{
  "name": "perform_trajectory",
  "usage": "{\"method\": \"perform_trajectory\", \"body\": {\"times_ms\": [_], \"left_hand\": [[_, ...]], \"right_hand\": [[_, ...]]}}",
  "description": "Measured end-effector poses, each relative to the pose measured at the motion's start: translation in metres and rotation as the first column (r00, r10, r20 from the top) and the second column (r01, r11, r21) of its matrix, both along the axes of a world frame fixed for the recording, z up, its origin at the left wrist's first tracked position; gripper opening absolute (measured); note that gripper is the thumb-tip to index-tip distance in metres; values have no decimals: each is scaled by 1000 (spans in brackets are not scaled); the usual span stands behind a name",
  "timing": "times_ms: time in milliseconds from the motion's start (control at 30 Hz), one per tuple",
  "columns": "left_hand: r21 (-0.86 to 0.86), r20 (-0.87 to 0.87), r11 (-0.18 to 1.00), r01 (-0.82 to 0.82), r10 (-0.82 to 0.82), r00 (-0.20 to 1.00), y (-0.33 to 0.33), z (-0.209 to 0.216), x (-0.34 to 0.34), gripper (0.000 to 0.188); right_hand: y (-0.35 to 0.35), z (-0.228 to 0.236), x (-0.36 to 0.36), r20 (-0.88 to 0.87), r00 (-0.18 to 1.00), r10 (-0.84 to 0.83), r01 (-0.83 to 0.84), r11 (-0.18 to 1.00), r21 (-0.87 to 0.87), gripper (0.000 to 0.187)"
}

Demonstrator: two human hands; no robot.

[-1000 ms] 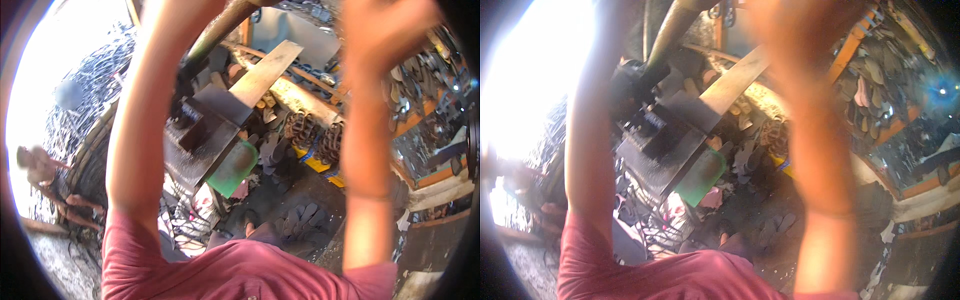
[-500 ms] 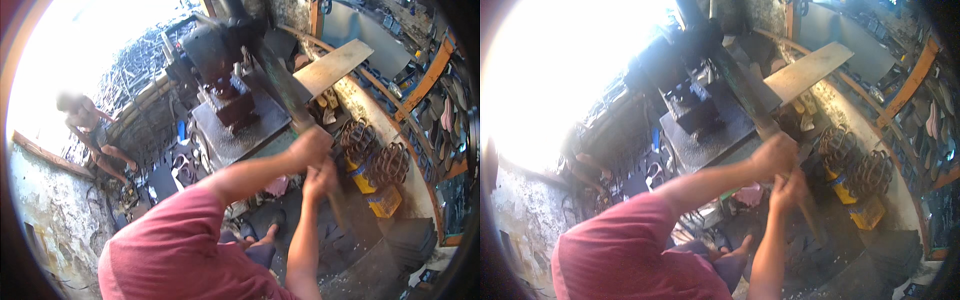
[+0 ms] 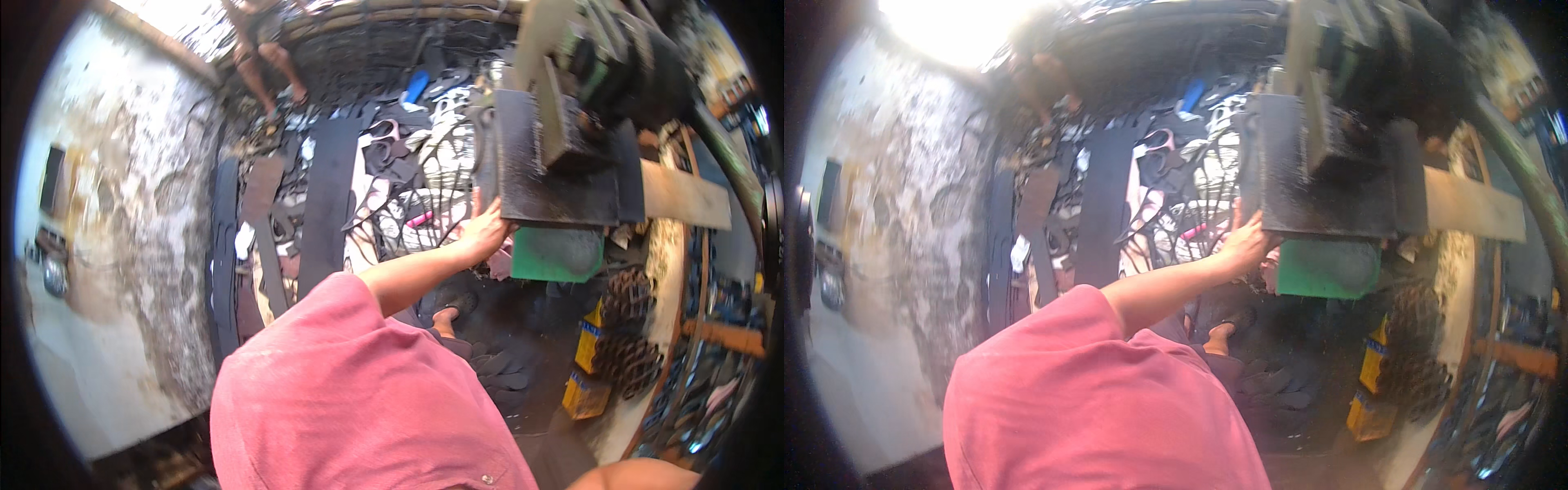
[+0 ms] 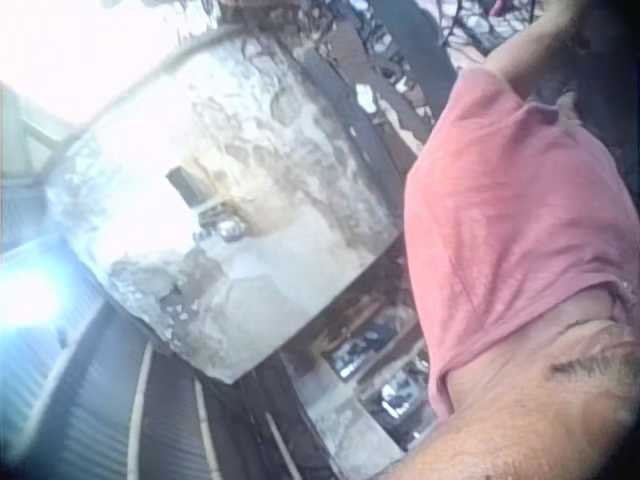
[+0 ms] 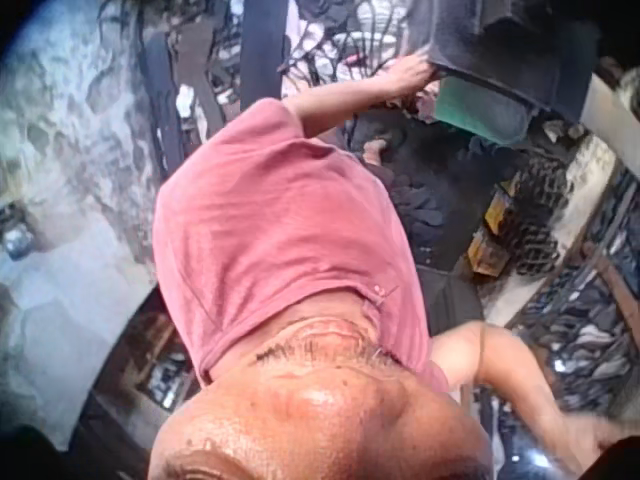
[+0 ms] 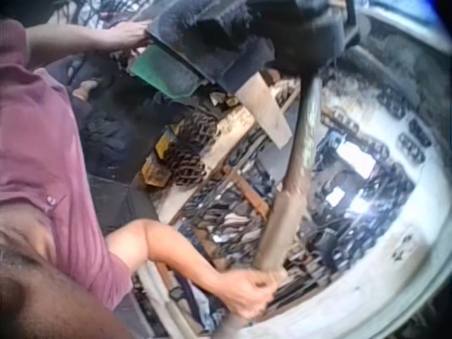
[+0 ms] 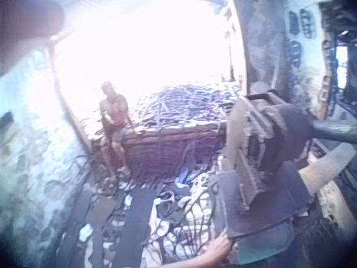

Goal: The person repeatedly places a sandal under a hydraulic press to cut the sole, removes the cut piece, and discards it. The process is repeated multiple times with the same sandal.

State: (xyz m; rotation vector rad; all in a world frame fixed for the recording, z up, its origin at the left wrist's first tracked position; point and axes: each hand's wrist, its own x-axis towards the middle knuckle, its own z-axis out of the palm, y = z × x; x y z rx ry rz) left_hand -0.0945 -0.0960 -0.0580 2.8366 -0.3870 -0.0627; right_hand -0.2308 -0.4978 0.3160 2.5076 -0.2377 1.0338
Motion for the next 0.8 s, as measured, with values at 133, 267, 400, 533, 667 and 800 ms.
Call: {"method": "perform_trajectory", "body": {"times_ms": [133, 267, 400, 533, 667, 800], "left_hand": [[-133, 249, 984, -115, 145, 958, 23, 2, -23, 32], [-500, -190, 703, -506, 480, 856, 41, 25, -41, 55], [-471, -440, 320, -822, 723, 533, 20, 15, 6, 107], [-439, -570, 193, -878, 695, 438, 22, 26, 14, 107], [-691, -597, 29, -723, 540, 593, 65, 62, -17, 105], [-885, -466, -148, -442, 312, 828, 111, 138, -57, 94]], "right_hand": [[27, -91, 28, -151, 974, 170, -135, 966, 219, 50], [33, -123, 40, -241, 932, 269, -187, 931, 314, 47], [39, -70, 76, -275, 899, 342, -282, 930, 235, 44], [67, -23, 119, -355, 726, 589, -522, 808, 273, 42], [200, -177, 118, -609, 220, 762, 58, 613, 788, 55], [198, -354, 125, -576, 371, 728, -309, 682, 663, 69]]}}
